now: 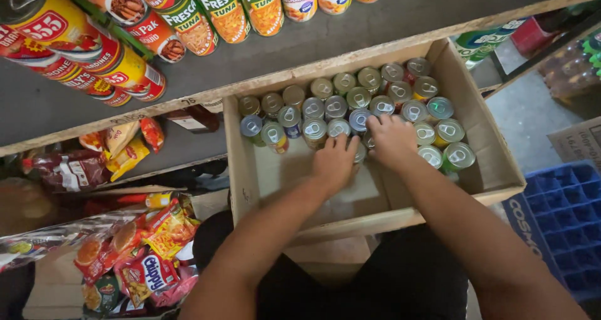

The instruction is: Organizing and arranging various canned food items from a shelf into a cardboard box.

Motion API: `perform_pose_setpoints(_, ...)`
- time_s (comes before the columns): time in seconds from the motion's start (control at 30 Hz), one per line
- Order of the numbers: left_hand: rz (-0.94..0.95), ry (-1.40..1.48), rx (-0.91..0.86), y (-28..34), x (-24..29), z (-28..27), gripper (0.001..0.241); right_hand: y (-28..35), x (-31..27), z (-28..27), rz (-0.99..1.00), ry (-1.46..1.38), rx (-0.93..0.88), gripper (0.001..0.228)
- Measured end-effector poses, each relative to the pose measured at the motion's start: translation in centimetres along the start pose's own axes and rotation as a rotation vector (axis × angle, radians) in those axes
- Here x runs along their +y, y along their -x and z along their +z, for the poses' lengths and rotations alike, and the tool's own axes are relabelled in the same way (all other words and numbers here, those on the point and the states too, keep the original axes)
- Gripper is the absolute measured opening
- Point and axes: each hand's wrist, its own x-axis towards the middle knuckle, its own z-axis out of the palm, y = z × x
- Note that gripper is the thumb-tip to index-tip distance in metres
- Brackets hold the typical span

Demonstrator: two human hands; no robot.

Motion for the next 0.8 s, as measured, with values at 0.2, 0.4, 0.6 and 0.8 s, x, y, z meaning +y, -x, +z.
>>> perform_pose_setpoints(0.2,-0.106,-0.1,-0.053,-0.5,0.6,-2.8,0.07,0.2,-1.0,-0.1,0.056,0.014,0.032,0.074)
perform_pose_setpoints(0.4,-0.087,-0.261,0.001,0.6,-1.5,-0.6,0.054,0.5,-1.4,-0.5,0.063,0.014,0.023,0.078)
perform_pose_setpoints(0.6,-0.049,0.179,0.091,1.5,-1.7,-8.3,0.053,0.7,-1.9,-1.0,-0.013,-0.102,0.127,0.075)
perform_pose_setpoints(0.8,-0.052,0.178,0.367,1.7,-4.5,-16.4,0.04,-0.7,-3.6,-2.4,-0.1,-0.081,0.322,0.077)
